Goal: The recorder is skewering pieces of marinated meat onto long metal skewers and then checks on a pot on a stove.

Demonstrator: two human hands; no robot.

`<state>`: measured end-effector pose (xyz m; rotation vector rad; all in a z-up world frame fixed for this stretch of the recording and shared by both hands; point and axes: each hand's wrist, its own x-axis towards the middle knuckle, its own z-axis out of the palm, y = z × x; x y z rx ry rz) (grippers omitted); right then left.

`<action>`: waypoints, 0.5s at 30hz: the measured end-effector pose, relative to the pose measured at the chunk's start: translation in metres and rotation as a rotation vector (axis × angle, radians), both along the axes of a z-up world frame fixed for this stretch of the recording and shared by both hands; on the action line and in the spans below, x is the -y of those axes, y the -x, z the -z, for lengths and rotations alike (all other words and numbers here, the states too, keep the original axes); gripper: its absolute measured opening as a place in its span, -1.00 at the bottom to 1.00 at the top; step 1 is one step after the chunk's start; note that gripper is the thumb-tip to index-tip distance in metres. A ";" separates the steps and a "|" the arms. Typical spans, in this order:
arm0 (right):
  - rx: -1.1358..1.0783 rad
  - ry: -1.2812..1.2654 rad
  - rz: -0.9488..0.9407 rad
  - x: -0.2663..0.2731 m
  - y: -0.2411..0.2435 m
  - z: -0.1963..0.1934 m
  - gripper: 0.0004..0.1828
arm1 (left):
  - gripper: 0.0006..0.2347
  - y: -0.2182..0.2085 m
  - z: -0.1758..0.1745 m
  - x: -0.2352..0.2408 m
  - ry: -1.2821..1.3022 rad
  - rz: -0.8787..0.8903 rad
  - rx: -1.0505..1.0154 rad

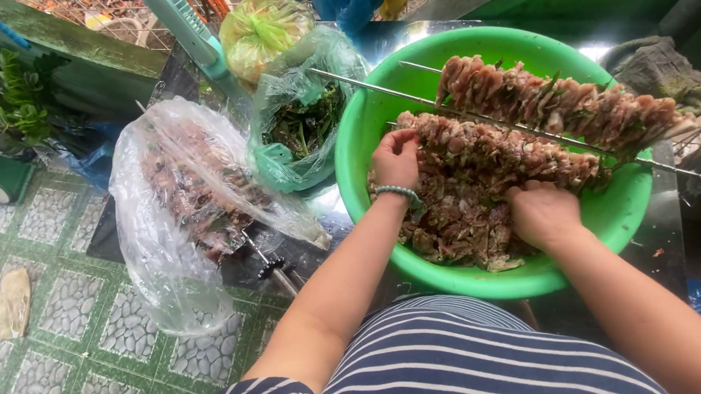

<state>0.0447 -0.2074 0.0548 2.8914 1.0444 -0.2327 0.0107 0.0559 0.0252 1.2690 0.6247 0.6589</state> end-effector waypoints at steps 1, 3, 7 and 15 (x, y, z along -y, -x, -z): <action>0.002 -0.003 -0.004 -0.005 -0.001 0.000 -0.68 | -0.93 0.000 0.003 -0.008 -0.003 -0.004 0.002; 0.077 0.156 -0.004 -0.013 -0.004 -0.001 -0.62 | -0.93 0.000 0.009 -0.023 0.157 -0.090 0.070; 0.073 0.155 0.019 -0.016 -0.012 0.004 -0.60 | -0.93 0.010 0.004 -0.031 0.249 -0.120 0.043; -0.428 -0.159 0.174 -0.017 -0.001 -0.042 -0.72 | -0.83 0.021 -0.023 -0.006 0.148 0.447 -0.108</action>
